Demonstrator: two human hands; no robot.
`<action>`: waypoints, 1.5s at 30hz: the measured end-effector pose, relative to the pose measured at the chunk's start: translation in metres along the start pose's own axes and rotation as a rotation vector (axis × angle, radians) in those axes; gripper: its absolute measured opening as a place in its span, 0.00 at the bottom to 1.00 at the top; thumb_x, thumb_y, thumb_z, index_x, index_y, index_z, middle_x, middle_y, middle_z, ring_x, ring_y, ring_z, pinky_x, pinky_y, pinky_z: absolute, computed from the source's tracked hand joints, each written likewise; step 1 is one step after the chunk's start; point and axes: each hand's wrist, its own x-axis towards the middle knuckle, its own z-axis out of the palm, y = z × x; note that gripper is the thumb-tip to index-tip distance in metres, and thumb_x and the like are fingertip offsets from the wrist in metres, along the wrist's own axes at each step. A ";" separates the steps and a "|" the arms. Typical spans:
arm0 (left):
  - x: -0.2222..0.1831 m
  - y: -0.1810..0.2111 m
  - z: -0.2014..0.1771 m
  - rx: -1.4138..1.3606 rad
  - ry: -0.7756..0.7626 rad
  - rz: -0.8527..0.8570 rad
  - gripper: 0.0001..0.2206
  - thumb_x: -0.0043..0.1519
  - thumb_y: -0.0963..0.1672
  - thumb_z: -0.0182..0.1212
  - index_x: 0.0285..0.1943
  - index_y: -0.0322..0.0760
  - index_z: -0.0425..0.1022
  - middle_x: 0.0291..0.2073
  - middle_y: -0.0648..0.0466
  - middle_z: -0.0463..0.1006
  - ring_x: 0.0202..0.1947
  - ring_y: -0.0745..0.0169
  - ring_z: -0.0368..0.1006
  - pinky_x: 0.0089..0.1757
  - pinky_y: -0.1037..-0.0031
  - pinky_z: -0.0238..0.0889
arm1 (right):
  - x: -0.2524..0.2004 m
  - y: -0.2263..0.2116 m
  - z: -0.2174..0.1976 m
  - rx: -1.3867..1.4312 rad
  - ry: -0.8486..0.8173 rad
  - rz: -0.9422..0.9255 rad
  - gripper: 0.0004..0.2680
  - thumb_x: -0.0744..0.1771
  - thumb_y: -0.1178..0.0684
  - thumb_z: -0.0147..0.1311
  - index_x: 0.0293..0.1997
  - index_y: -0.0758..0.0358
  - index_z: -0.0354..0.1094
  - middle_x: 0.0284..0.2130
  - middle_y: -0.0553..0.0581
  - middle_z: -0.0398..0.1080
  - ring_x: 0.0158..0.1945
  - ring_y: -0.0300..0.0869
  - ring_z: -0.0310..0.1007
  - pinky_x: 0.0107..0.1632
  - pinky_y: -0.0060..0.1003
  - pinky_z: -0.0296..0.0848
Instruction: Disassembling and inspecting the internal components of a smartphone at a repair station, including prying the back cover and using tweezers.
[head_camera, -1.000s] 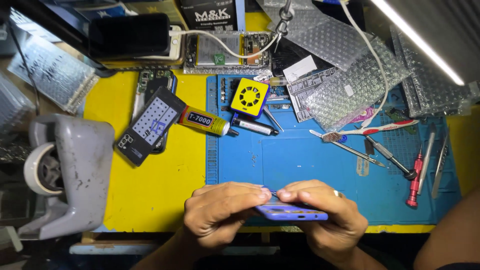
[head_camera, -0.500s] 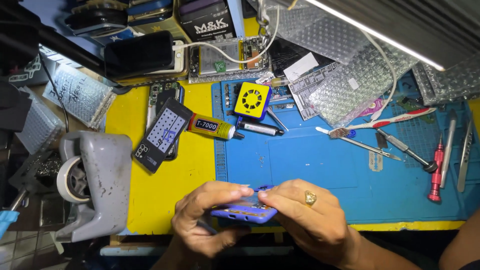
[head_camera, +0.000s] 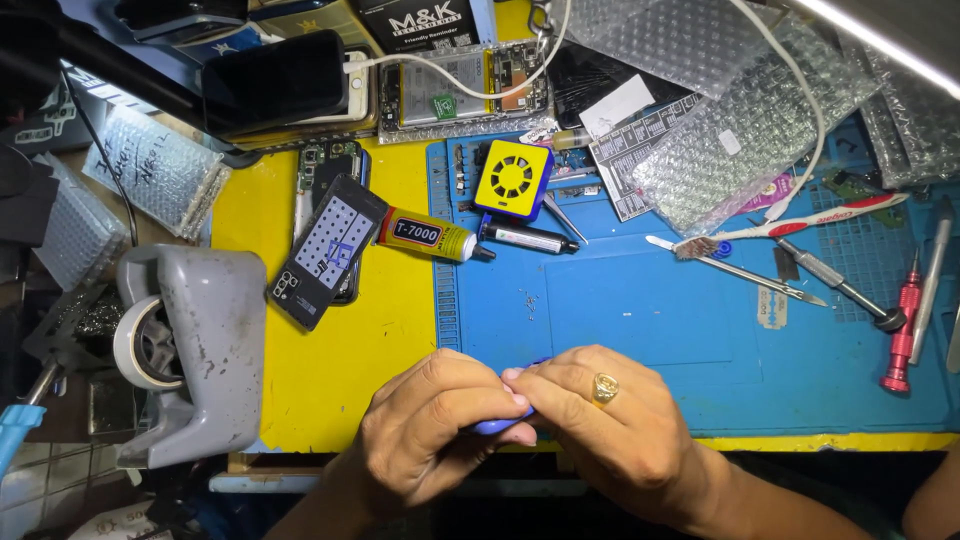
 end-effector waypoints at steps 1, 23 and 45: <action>0.000 0.001 -0.001 -0.001 0.001 -0.002 0.10 0.64 0.42 0.67 0.51 0.31 0.74 0.40 0.45 0.78 0.36 0.54 0.78 0.43 0.71 0.76 | 0.000 0.000 0.000 0.001 -0.001 0.001 0.09 0.71 0.59 0.45 0.48 0.78 0.69 0.41 0.68 0.76 0.39 0.53 0.80 0.43 0.43 0.80; -0.005 -0.004 0.004 0.054 0.080 0.047 0.09 0.65 0.42 0.61 0.46 0.26 0.75 0.37 0.42 0.77 0.36 0.50 0.80 0.42 0.66 0.82 | 0.001 0.012 0.007 0.039 0.043 0.019 0.06 0.68 0.61 0.53 0.45 0.76 0.70 0.36 0.65 0.77 0.37 0.52 0.81 0.44 0.42 0.81; 0.007 0.001 0.009 0.026 0.084 0.092 0.09 0.64 0.40 0.66 0.46 0.25 0.75 0.36 0.43 0.79 0.34 0.52 0.79 0.40 0.67 0.79 | -0.005 0.009 0.004 0.029 0.079 0.044 0.09 0.70 0.60 0.44 0.42 0.76 0.71 0.36 0.66 0.77 0.37 0.52 0.82 0.44 0.42 0.81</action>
